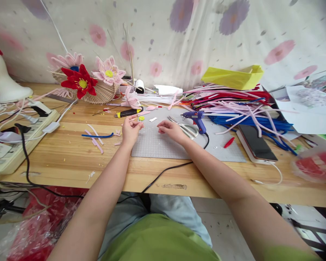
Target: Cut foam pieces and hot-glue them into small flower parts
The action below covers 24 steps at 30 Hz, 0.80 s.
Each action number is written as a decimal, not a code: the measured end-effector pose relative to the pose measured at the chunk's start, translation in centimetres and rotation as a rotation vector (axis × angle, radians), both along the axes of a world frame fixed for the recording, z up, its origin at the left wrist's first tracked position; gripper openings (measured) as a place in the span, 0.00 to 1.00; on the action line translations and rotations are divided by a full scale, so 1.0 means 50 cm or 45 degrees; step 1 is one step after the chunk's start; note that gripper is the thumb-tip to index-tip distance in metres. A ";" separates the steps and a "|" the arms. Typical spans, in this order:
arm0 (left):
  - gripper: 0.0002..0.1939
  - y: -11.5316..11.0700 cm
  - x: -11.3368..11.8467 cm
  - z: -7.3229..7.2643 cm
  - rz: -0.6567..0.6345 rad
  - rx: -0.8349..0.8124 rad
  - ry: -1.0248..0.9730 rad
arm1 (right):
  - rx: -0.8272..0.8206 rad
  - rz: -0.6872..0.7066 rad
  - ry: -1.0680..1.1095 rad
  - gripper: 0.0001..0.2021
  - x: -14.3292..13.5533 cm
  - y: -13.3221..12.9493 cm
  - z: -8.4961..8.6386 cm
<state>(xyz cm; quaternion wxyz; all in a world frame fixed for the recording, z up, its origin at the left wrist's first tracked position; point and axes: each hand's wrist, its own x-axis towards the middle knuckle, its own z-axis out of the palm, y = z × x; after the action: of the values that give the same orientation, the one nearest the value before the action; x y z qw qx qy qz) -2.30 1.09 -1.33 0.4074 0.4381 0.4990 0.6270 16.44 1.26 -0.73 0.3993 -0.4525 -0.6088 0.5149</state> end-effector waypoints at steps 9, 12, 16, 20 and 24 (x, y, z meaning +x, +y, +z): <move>0.22 -0.022 0.031 -0.021 -0.286 -0.114 0.349 | 0.064 -0.264 -0.318 0.12 0.113 0.009 -0.013; 0.23 -0.029 0.033 -0.014 -0.286 -0.111 0.518 | 0.141 -0.291 -0.449 0.12 0.099 0.002 -0.013; 0.24 -0.037 0.032 0.000 -0.208 -0.120 0.791 | 0.269 -0.286 -0.674 0.14 0.085 -0.005 -0.009; 0.24 -0.043 0.035 0.011 -0.157 -0.108 1.064 | 0.360 -0.378 -0.824 0.11 0.092 -0.005 -0.004; 0.25 -0.048 0.041 0.016 -0.174 -0.097 1.263 | 0.336 -0.389 -0.904 0.15 0.113 -0.003 0.005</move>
<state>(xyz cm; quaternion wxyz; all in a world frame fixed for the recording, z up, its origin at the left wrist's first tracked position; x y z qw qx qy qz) -0.24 -1.32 -0.55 0.1769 0.7000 0.6252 0.2964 22.09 1.09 -0.46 0.2909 -0.6322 -0.6954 0.1791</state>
